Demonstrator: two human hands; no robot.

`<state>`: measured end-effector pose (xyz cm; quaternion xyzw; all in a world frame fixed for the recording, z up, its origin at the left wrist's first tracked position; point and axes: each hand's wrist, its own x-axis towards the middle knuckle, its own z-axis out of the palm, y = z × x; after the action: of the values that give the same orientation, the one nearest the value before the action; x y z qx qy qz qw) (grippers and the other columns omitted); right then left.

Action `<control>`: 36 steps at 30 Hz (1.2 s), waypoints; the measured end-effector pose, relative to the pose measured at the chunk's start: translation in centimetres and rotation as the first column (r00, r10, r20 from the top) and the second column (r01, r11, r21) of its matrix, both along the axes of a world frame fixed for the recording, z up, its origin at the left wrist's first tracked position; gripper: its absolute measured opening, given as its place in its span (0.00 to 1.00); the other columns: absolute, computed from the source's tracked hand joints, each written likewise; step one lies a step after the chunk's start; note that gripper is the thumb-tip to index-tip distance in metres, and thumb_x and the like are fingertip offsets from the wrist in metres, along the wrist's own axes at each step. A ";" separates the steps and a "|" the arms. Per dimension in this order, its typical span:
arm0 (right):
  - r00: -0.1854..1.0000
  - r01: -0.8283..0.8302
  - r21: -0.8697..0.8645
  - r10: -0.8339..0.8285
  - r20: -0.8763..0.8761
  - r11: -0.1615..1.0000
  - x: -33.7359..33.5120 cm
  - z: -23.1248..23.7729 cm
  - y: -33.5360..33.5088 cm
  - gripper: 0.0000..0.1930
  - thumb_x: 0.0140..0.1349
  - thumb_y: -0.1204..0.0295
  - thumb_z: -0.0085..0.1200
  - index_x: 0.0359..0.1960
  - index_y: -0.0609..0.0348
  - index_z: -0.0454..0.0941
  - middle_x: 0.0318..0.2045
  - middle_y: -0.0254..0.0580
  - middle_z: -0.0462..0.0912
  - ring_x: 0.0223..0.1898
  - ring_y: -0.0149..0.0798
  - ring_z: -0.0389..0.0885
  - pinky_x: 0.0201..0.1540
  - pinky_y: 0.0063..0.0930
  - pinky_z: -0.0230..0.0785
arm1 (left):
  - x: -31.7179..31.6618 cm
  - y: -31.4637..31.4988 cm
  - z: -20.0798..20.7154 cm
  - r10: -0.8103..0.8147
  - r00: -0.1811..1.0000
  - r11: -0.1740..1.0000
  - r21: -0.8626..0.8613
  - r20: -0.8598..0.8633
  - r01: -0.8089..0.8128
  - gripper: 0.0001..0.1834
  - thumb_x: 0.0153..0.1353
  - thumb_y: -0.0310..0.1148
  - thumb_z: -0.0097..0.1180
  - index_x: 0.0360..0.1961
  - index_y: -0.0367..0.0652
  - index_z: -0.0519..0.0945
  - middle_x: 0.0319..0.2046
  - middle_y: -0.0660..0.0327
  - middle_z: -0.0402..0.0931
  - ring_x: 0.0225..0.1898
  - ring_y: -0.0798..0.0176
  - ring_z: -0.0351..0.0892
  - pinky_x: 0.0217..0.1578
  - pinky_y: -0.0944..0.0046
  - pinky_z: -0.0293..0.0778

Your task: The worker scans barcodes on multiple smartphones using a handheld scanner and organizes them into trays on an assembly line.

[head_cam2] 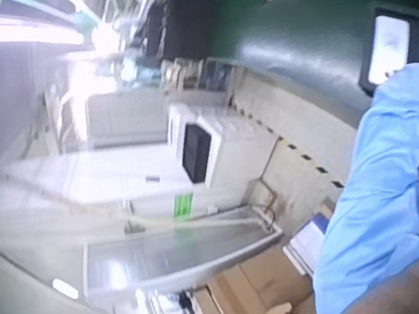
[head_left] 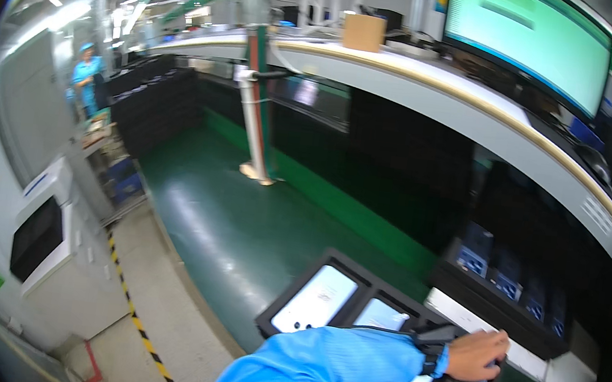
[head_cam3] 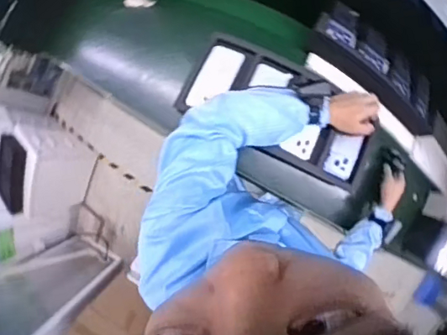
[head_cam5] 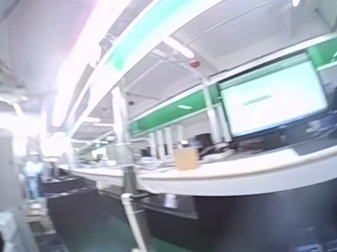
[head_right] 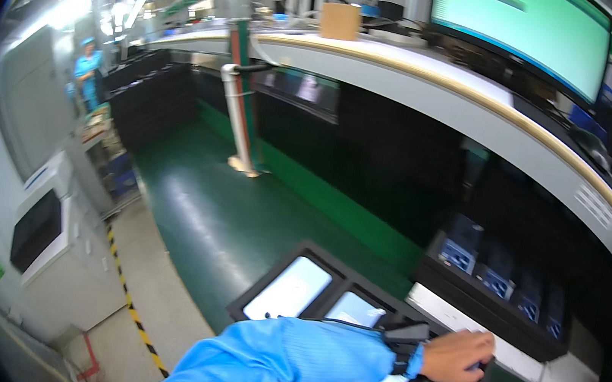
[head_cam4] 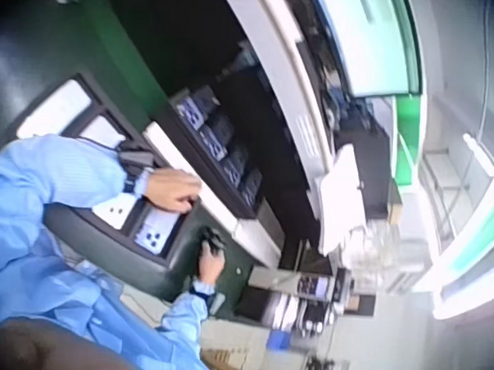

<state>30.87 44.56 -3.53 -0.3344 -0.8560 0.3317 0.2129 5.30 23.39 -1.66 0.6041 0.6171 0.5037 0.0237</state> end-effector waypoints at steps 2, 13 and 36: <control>0.985 0.015 0.328 -0.069 0.156 0.944 -1.0 2.3 -2.7 0.23 0.64 0.64 0.64 0.53 0.73 0.79 0.41 0.49 0.87 0.36 0.39 0.82 0.44 0.31 0.74 | -0.4 -0.3 -0.1 0.002 1.000 0.996 -0.086 -0.002 -0.002 0.17 0.55 0.34 0.58 0.42 0.38 0.69 0.46 0.47 0.67 0.45 0.41 0.71 0.47 0.46 0.68; 0.991 0.098 0.059 -0.103 0.081 0.993 -0.5 0.0 -0.2 0.23 0.64 0.64 0.66 0.52 0.73 0.79 0.33 0.45 0.85 0.25 0.32 0.78 0.28 0.27 0.72 | -0.3 -0.1 -0.5 -0.007 1.000 0.997 -0.071 0.005 0.007 0.28 0.54 0.32 0.59 0.55 0.34 0.66 0.56 0.45 0.62 0.48 0.39 0.70 0.51 0.44 0.68; 0.973 0.151 0.089 -0.164 0.160 0.985 -0.4 -1.6 1.5 0.23 0.64 0.65 0.65 0.54 0.73 0.79 0.30 0.42 0.84 0.24 0.31 0.76 0.27 0.26 0.69 | -0.4 -0.3 -0.5 0.016 0.999 0.993 -0.120 -0.039 -0.020 0.22 0.57 0.36 0.57 0.51 0.39 0.70 0.42 0.48 0.72 0.46 0.46 0.71 0.50 0.48 0.66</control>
<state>30.47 46.02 -5.11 -0.4195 -0.8535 0.2519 0.1789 4.86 23.04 -2.13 0.6054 0.6521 0.4542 0.0439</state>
